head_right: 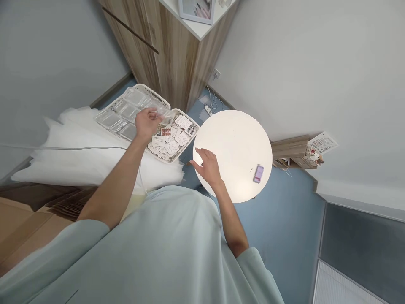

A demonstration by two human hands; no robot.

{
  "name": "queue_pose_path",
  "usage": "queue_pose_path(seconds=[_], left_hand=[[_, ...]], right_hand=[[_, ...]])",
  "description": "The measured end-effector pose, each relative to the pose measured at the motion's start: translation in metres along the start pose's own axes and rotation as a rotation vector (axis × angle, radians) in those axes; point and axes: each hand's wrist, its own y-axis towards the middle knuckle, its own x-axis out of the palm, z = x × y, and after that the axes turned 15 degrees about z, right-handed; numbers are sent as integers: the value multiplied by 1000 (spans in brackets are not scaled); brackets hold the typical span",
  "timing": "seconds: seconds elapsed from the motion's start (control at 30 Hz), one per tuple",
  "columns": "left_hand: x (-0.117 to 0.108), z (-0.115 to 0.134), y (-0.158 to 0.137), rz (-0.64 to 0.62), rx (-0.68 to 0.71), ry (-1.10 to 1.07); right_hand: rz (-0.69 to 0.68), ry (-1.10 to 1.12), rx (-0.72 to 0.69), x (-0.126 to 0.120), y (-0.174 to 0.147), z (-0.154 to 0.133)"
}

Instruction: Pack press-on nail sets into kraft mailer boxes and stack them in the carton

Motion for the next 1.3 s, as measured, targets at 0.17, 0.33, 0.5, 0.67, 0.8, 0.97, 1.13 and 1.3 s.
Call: queue_pose_path(seconds=[0.17,0.33,0.5,0.67,0.8,0.97,1.13,1.3], left_hand=[[11,5,-89,-187,-35,-144],[23,10,-179,-394,-145,-172],[41,8,-241,-501,-237,-145],[60,4,-279,-552,-250,-101],[68,2,-296,-625,-284,-82],[72,4,-306,-869,-453,-223],[78,8,-318,-1090,-512,-300],[83,11,-328,-1045,-473,-233]], right_hand=[[60,12,-31,-13,-3,24],[94,14,-54,-39,-15,49],[41,37,-41,-64,-41,77],[13,88,29,-75,-76,110],[42,203,84,-83,-98,129],[34,484,197,-102,-117,140],[20,630,268,-119,-129,140],[62,697,385,-123,-136,139]])
